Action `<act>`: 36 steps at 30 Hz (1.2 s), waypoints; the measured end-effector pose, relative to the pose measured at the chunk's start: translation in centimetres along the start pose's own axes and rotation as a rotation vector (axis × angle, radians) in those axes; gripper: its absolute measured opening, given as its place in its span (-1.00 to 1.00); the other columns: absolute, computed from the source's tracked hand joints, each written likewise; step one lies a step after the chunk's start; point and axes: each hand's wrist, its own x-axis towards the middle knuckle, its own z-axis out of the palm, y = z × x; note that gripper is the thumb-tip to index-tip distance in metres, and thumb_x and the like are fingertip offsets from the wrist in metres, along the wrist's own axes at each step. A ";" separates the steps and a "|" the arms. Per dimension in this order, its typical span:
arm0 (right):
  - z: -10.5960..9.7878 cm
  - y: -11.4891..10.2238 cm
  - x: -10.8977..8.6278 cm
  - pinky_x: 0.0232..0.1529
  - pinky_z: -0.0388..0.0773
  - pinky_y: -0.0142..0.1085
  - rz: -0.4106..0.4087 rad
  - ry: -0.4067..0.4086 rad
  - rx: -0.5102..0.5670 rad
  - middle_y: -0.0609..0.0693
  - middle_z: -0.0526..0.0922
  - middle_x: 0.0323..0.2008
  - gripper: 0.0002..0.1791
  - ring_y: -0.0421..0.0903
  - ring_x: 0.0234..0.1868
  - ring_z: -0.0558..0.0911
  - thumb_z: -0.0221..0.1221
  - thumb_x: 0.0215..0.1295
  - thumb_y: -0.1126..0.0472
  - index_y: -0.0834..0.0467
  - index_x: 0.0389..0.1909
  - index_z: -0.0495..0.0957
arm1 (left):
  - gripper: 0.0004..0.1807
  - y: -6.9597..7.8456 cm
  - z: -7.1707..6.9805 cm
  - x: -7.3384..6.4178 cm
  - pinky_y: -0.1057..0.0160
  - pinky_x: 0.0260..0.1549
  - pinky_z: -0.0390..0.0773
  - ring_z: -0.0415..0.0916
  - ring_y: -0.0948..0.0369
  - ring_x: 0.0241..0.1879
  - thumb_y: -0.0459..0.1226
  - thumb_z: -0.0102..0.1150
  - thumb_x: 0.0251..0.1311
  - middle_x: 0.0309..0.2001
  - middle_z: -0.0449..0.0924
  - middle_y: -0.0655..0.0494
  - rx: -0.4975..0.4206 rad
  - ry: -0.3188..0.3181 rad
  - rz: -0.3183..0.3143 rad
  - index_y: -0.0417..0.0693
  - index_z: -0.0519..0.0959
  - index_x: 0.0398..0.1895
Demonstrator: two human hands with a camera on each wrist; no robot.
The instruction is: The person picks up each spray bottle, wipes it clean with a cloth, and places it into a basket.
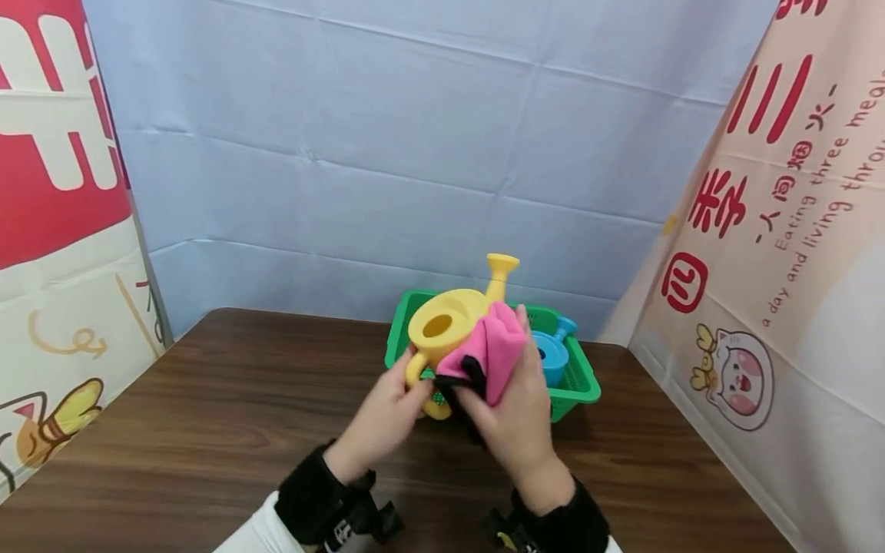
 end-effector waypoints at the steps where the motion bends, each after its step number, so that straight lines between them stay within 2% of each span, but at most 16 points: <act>1: 0.5 -0.2 -0.2 0.09 0.37 0.06 -0.057 0.005 -0.102 0.20 0.30 0.24 -0.07 0.09 0.24 0.34 0.23 0.14 -0.14 0.27 0.36 0.05 | -0.43 0.0 0.5 -0.2 0.29 -0.32 0.48 0.37 0.23 -0.42 -0.31 -0.24 0.42 -0.08 0.41 -0.04 0.022 0.009 0.021 0.12 -0.05 0.44; 2: 0.9 -0.4 -0.4 0.15 0.25 0.15 -0.099 0.010 -0.196 0.22 0.13 0.35 0.04 0.18 0.33 0.16 0.17 0.14 -0.25 0.24 0.42 -0.08 | -0.39 0.0 0.9 -0.4 0.29 -0.33 0.44 0.33 0.23 -0.43 -0.33 -0.23 0.41 -0.06 0.40 -0.01 0.042 0.023 0.042 0.16 -0.11 0.45; 4: 1.4 -0.9 -0.8 0.13 0.26 0.18 -0.158 0.016 -0.305 0.27 0.02 0.38 0.07 0.24 0.33 0.13 0.03 0.18 -0.35 0.24 0.44 -0.19 | -0.33 0.0 1.4 -0.7 0.30 -0.25 0.41 0.36 0.22 -0.32 -0.37 -0.21 0.38 0.10 0.36 0.06 0.053 0.056 0.076 0.16 -0.16 0.46; 6: 1.5 -1.1 -0.8 0.15 0.24 0.17 -0.198 0.015 -0.321 0.29 -0.02 0.39 0.02 0.25 0.34 0.12 -0.04 0.24 -0.33 0.27 0.42 -0.20 | -0.32 0.2 1.6 -0.8 0.31 -0.15 0.40 0.36 0.22 -0.10 -0.40 -0.18 0.36 0.23 0.28 0.12 0.044 0.084 0.089 0.15 -0.12 0.46; 8: 1.2 -1.2 -0.6 0.15 0.26 0.15 -0.179 0.017 -0.304 0.26 0.01 0.39 -0.01 0.21 0.34 0.14 -0.08 0.26 -0.33 0.27 0.43 -0.16 | -0.32 0.4 1.7 -0.9 0.30 -0.16 0.40 0.35 0.19 -0.07 -0.39 -0.17 0.35 0.18 0.32 0.10 0.048 0.082 0.091 0.17 -0.11 0.46; 9: 0.9 -1.2 -0.4 0.16 0.27 0.13 -0.160 0.020 -0.276 0.23 0.04 0.39 -0.02 0.18 0.33 0.16 -0.08 0.27 -0.34 0.28 0.42 -0.12 | -0.32 0.5 1.8 -0.9 0.30 -0.17 0.41 0.36 0.19 -0.08 -0.37 -0.16 0.37 0.14 0.35 0.10 0.051 0.076 0.091 0.21 -0.11 0.46; 11: 0.4 -0.9 0.2 0.17 0.28 0.08 -0.122 0.024 -0.194 0.17 0.13 0.37 -0.08 0.14 0.34 0.18 -0.07 0.27 -0.32 0.28 0.39 0.01 | -0.33 0.8 1.9 -1.0 0.30 -0.25 0.40 0.37 0.19 -0.24 -0.35 -0.17 0.39 -0.05 0.42 0.05 0.053 0.062 0.081 0.30 -0.12 0.44; 13: -0.2 -0.5 0.7 0.20 0.27 0.00 -0.092 0.034 -0.085 0.14 0.24 0.31 -0.16 0.10 0.31 0.23 -0.03 0.27 -0.29 0.26 0.34 0.14 | -0.33 1.1 2.1 -1.1 0.28 -0.34 0.38 0.31 0.18 -0.40 -0.35 -0.18 0.39 -0.25 0.37 0.00 0.058 0.053 0.078 0.35 -0.12 0.43; 16: -1.2 0.3 1.5 0.19 0.28 -0.18 -0.048 0.048 0.087 0.11 0.37 0.18 -0.31 0.02 0.19 0.34 0.04 0.30 -0.18 0.26 0.23 0.27 | -0.34 1.5 2.2 -1.2 0.28 -0.45 0.34 0.19 0.18 -0.54 -0.36 -0.20 0.39 -0.40 0.28 -0.04 0.080 0.043 0.078 0.38 -0.09 0.42; 19: -2.4 1.0 1.7 0.05 0.35 -0.37 0.071 0.060 0.193 0.02 0.44 0.00 -0.51 -0.09 -0.03 0.44 0.04 0.37 0.05 0.31 0.16 0.29 | -0.34 2.0 2.2 -1.3 0.30 -0.51 0.32 0.16 0.20 -0.58 -0.37 -0.21 0.39 -0.44 0.25 -0.04 0.114 0.016 0.082 0.39 -0.09 0.42; 22: -3.4 1.5 1.6 -0.06 0.39 -0.48 0.198 0.047 0.226 -0.04 0.43 -0.09 -0.64 -0.17 -0.10 0.46 -0.01 0.39 0.26 0.35 0.12 0.28 | -0.34 2.3 2.3 -1.4 0.31 -0.55 0.31 0.12 0.21 -0.61 -0.37 -0.22 0.39 -0.46 0.23 -0.03 0.136 -0.020 0.080 0.39 -0.09 0.42; 24: -3.6 1.6 1.5 -0.05 0.40 -0.49 0.213 0.026 0.225 0.01 0.45 -0.08 -0.66 -0.19 -0.10 0.47 -0.03 0.39 0.31 0.36 0.12 0.28 | -0.34 2.3 2.4 -1.3 0.31 -0.54 0.33 0.13 0.21 -0.61 -0.37 -0.23 0.39 -0.45 0.24 -0.02 0.144 -0.034 0.075 0.39 -0.11 0.42; 28: -2.9 1.4 0.9 -0.02 0.37 -0.47 0.104 0.010 0.154 0.17 0.49 -0.07 -0.58 -0.18 -0.09 0.46 -0.01 0.41 0.16 0.39 0.12 0.29 | -0.36 2.4 2.6 -1.4 0.29 -0.51 0.34 0.14 0.20 -0.60 -0.36 -0.23 0.40 -0.45 0.23 -0.03 0.143 0.003 0.059 0.39 -0.07 0.41; 30: -2.0 1.0 0.6 -0.01 0.37 -0.41 0.036 0.012 0.109 0.19 0.50 -0.07 -0.48 -0.15 -0.08 0.46 0.02 0.38 0.01 0.36 0.11 0.30 | -0.36 2.3 2.5 -1.4 0.30 -0.54 0.32 0.12 0.21 -0.63 -0.36 -0.23 0.40 -0.46 0.22 -0.04 0.129 0.038 0.040 0.39 -0.06 0.41; 33: -0.3 0.2 0.2 0.06 0.37 -0.21 -0.094 0.027 -0.037 0.22 0.45 0.04 -0.33 0.00 0.01 0.45 0.06 0.31 -0.11 0.36 0.17 0.25 | -0.32 2.1 2.3 -1.4 0.31 -0.52 0.30 0.09 0.22 -0.64 -0.38 -0.22 0.38 -0.45 0.22 -0.04 0.081 0.076 0.008 0.40 -0.12 0.42; 36: 1.4 -0.5 -0.4 0.17 0.29 -0.02 -0.242 0.046 -0.248 0.31 0.31 0.18 -0.25 0.17 0.16 0.36 0.05 0.31 -0.09 0.46 0.22 0.17 | -0.24 1.9 2.1 -1.3 0.30 -0.48 0.33 0.11 0.20 -0.62 -0.42 -0.19 0.32 -0.41 0.22 -0.04 0.053 0.108 -0.004 0.36 -0.20 0.44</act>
